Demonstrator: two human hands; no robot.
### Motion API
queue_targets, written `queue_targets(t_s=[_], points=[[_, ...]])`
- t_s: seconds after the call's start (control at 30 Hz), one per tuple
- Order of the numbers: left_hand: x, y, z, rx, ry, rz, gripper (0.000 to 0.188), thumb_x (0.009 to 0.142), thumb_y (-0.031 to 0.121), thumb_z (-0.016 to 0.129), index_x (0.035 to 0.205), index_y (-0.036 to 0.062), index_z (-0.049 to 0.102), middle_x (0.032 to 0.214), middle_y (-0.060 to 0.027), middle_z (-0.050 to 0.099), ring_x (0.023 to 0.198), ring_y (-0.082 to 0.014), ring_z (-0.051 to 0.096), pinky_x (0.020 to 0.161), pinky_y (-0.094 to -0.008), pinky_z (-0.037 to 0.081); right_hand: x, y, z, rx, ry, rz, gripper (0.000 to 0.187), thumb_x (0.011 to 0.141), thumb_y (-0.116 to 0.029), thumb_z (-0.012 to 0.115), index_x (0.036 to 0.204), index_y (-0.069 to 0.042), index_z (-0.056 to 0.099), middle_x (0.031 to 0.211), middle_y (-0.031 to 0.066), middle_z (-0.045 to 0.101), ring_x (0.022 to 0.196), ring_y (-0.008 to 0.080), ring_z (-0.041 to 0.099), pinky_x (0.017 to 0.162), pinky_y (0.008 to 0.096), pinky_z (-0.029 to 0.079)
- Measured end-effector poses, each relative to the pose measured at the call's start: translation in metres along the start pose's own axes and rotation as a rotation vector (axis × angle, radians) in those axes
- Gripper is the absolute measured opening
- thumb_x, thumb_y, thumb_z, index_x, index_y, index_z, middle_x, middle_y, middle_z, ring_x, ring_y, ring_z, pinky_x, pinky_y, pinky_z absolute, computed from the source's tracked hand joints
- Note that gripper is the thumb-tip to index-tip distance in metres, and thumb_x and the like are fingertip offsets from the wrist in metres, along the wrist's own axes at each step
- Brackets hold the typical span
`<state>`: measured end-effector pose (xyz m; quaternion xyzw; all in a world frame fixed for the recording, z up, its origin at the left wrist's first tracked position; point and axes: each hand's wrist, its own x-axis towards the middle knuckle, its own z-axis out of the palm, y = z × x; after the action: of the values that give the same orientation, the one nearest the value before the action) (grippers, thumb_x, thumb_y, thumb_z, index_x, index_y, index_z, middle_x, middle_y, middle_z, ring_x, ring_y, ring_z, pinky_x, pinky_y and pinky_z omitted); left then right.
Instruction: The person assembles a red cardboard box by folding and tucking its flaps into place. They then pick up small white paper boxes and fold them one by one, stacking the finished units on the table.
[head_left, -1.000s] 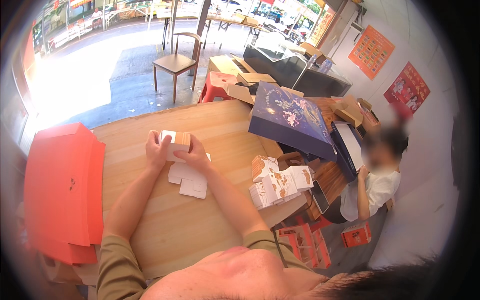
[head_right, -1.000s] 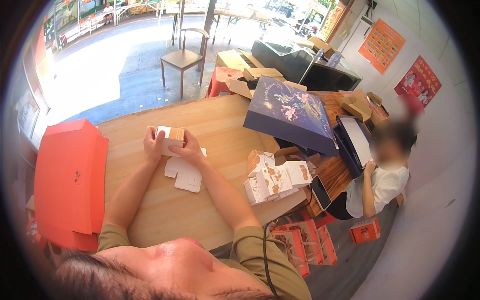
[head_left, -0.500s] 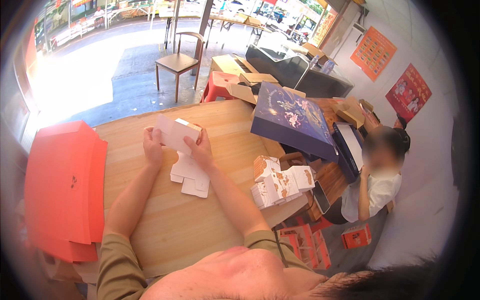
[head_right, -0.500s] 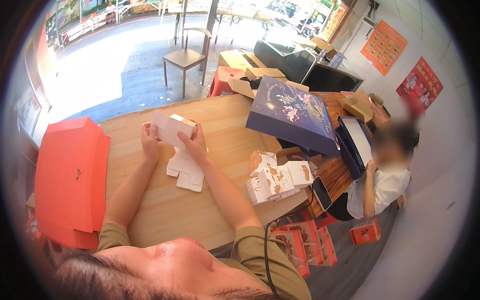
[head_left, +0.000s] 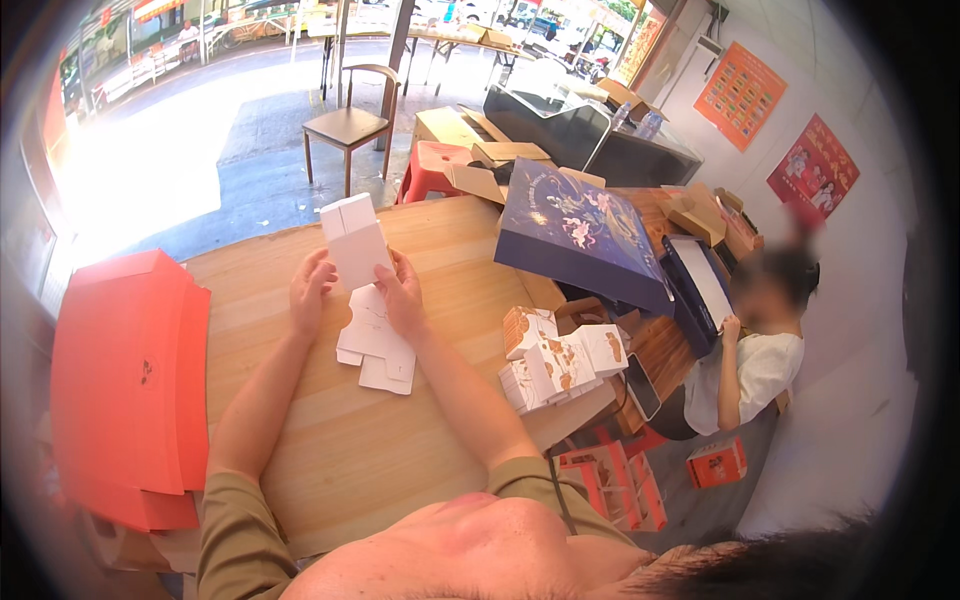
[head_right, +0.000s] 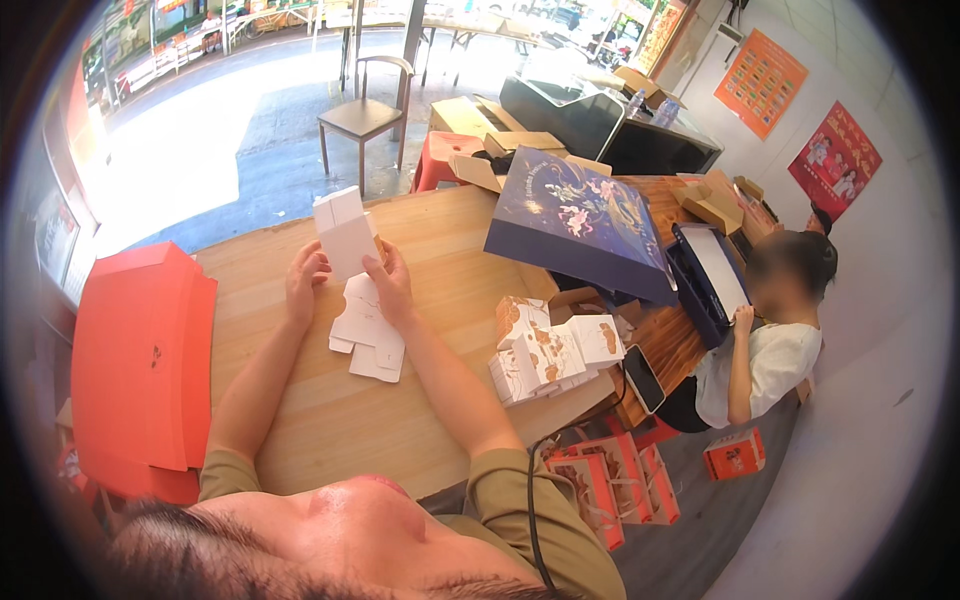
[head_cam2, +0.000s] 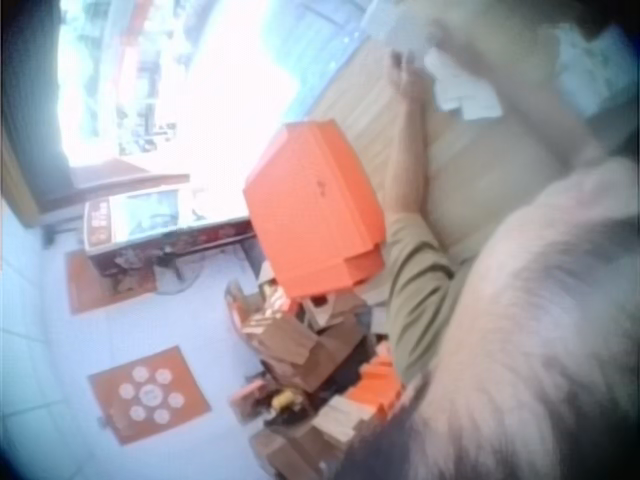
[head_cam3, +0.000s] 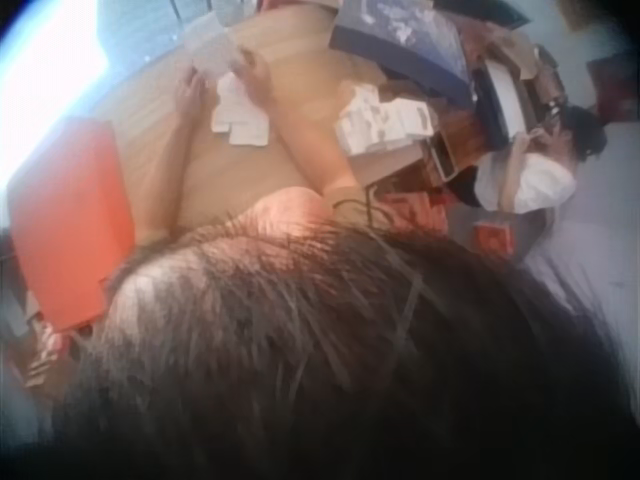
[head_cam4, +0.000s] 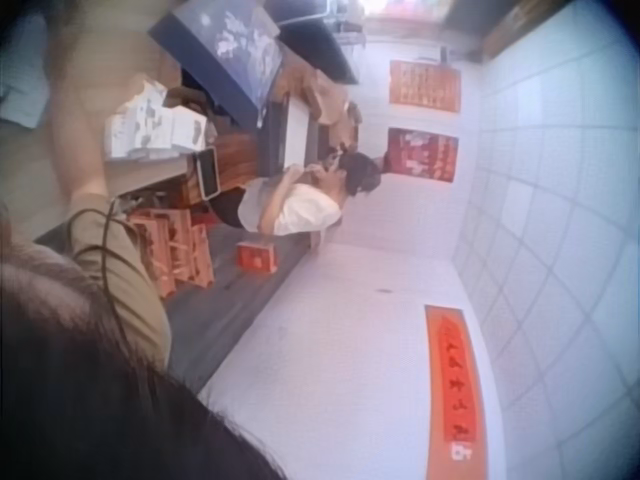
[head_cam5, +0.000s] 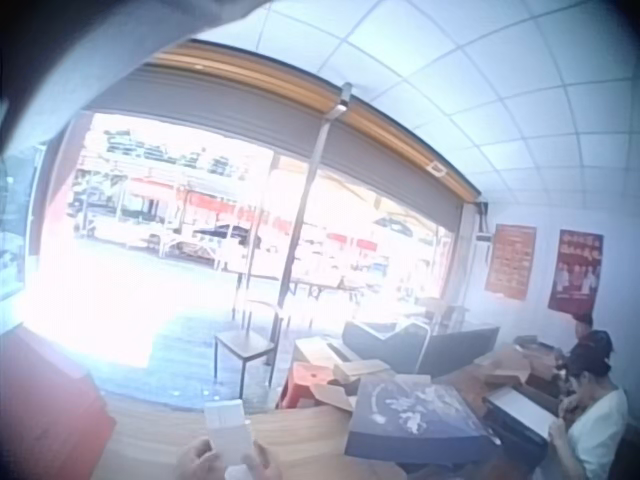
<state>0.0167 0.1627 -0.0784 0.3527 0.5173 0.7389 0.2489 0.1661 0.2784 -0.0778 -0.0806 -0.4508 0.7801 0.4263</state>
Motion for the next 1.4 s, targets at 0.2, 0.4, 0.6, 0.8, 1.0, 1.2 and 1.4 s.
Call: queue_targets(t_s=[0.2, 0.4, 0.6, 0.8, 1.0, 1.2, 1.4], points=[[-0.009, 0.005, 0.013, -0.069, -0.154, 0.096, 0.060, 0.099, 0.029, 0.066, 0.149, 0.0015, 0.047, 0.133, -0.0123, 0.064, 0.123, -0.0184, 0.061, 0.103, -0.0349, 0.048, -0.006, -0.004, 0.001, -0.266, -0.196, 0.021, 0.056, 0.095, -0.015, 0.076, 0.143, 0.001, 0.051, 0.137, 0.0081, 0.061, 0.129, 0.0164, 0.056, 0.107, 0.0342, 0.049], [-0.011, 0.013, 0.007, 0.000, -0.129, 0.149, 0.051, 0.095, 0.017, 0.073, 0.138, 0.0014, 0.052, 0.120, -0.0070, 0.065, 0.109, -0.0153, 0.063, 0.093, -0.0303, 0.051, -0.011, -0.011, 0.001, -0.280, -0.183, 0.119, 0.057, 0.095, -0.014, 0.078, 0.143, -0.001, 0.051, 0.137, 0.0083, 0.062, 0.124, 0.0172, 0.061, 0.106, 0.0349, 0.050], [-0.002, -0.004, 0.004, 0.050, 0.052, 0.059, 0.032, 0.095, 0.024, 0.078, 0.113, 0.0049, 0.059, 0.099, 0.0004, 0.064, 0.090, -0.0086, 0.062, 0.076, -0.0258, 0.052, -0.013, -0.010, 0.018, -0.209, -0.044, -0.088, 0.048, 0.097, -0.013, 0.076, 0.138, 0.000, 0.054, 0.130, 0.0101, 0.066, 0.123, 0.0192, 0.064, 0.104, 0.0340, 0.054], [-0.002, -0.003, 0.003, 0.057, -0.065, -0.020, 0.025, 0.098, 0.023, 0.073, 0.113, 0.0053, 0.062, 0.099, 0.0006, 0.067, 0.088, -0.0068, 0.062, 0.074, -0.0237, 0.050, -0.009, -0.008, 0.008, -0.168, 0.043, 0.062, 0.042, 0.096, -0.011, 0.075, 0.132, 0.002, 0.058, 0.123, 0.0117, 0.069, 0.110, 0.0217, 0.069, 0.090, 0.0342, 0.062], [-0.005, 0.009, 0.006, 0.075, -0.066, -0.015, 0.027, 0.103, 0.027, 0.065, 0.119, 0.0044, 0.064, 0.105, 0.0003, 0.069, 0.087, -0.0061, 0.061, 0.073, -0.0225, 0.049, -0.012, -0.011, 0.007, -0.260, -0.014, 0.063, 0.040, 0.096, -0.009, 0.075, 0.131, 0.001, 0.060, 0.119, 0.0095, 0.070, 0.105, 0.0197, 0.070, 0.084, 0.0346, 0.062], [-0.004, 0.011, 0.003, 0.084, -0.113, -0.075, 0.028, 0.104, 0.027, 0.063, 0.121, 0.0040, 0.063, 0.109, -0.0013, 0.068, 0.087, -0.0059, 0.061, 0.071, -0.0217, 0.048, -0.012, -0.009, 0.008, -0.347, -0.071, -0.038, 0.037, 0.095, -0.008, 0.075, 0.128, 0.001, 0.063, 0.117, 0.0074, 0.070, 0.105, 0.0168, 0.068, 0.086, 0.0320, 0.057], [-0.003, -0.001, 0.008, 0.129, -0.009, 0.015, 0.037, 0.106, 0.031, 0.061, 0.130, 0.0032, 0.061, 0.113, -0.0033, 0.069, 0.093, -0.0076, 0.062, 0.074, -0.0252, 0.050, -0.015, -0.009, 0.009, -0.449, -0.010, 0.006, 0.036, 0.094, -0.012, 0.077, 0.125, 0.002, 0.065, 0.116, 0.0082, 0.071, 0.105, 0.0171, 0.067, 0.088, 0.0327, 0.054]])
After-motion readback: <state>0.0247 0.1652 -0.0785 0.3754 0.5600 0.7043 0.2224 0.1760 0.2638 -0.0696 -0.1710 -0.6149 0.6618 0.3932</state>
